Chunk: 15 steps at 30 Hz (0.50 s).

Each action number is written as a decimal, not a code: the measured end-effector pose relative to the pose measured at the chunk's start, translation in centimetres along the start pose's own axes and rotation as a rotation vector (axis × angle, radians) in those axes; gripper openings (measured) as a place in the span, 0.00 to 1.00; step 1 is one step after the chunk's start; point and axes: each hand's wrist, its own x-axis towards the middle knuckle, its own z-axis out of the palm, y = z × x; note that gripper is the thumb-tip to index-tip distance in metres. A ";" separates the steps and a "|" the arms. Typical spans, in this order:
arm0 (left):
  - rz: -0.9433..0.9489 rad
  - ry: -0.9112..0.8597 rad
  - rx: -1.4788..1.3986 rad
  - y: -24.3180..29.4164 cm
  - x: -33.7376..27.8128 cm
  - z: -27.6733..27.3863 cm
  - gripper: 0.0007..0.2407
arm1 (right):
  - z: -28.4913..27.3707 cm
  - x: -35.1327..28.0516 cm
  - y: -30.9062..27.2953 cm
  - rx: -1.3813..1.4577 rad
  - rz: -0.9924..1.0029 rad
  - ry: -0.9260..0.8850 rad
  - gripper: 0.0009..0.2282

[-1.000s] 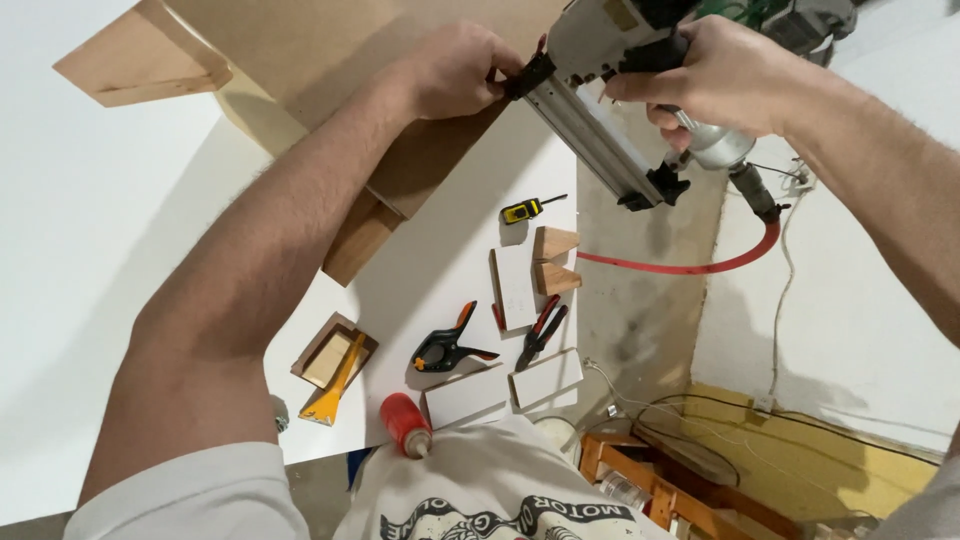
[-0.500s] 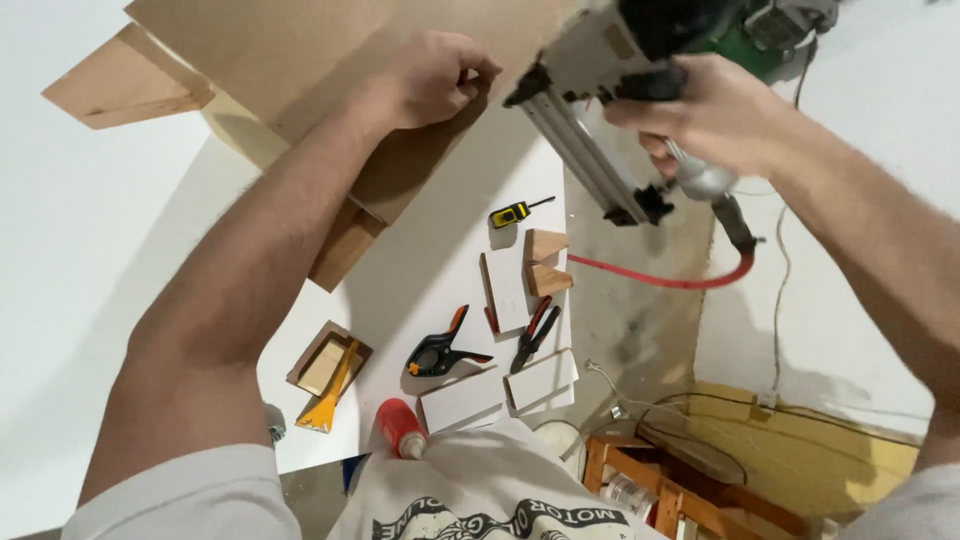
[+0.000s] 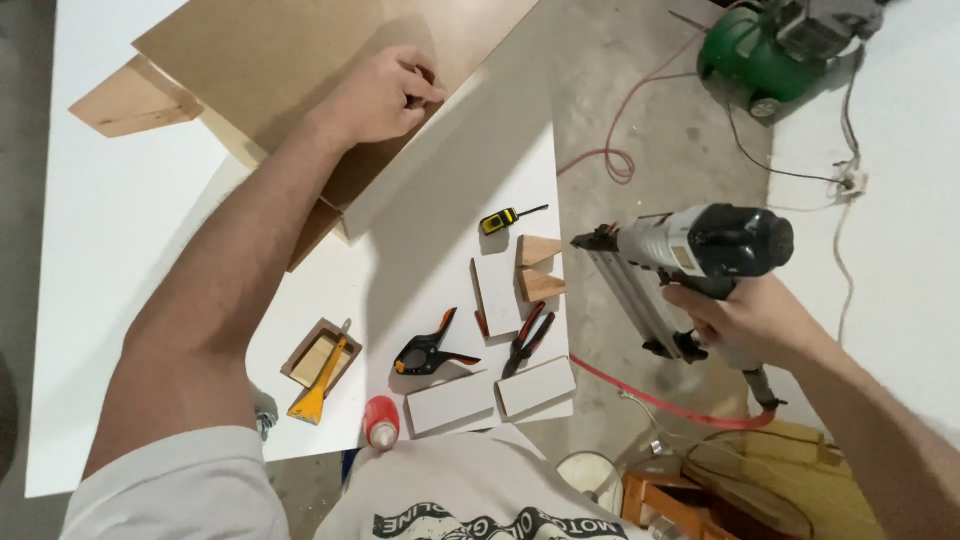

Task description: Assembling a wooden structure by nailing a board to a frame using a pneumatic nail gun and performing finishing touches.

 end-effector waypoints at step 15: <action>-0.400 -0.090 0.114 5.7 -9.9 -7.1 0.17 | -1.7 -2.4 -2.0 -0.027 -0.124 -0.003 0.16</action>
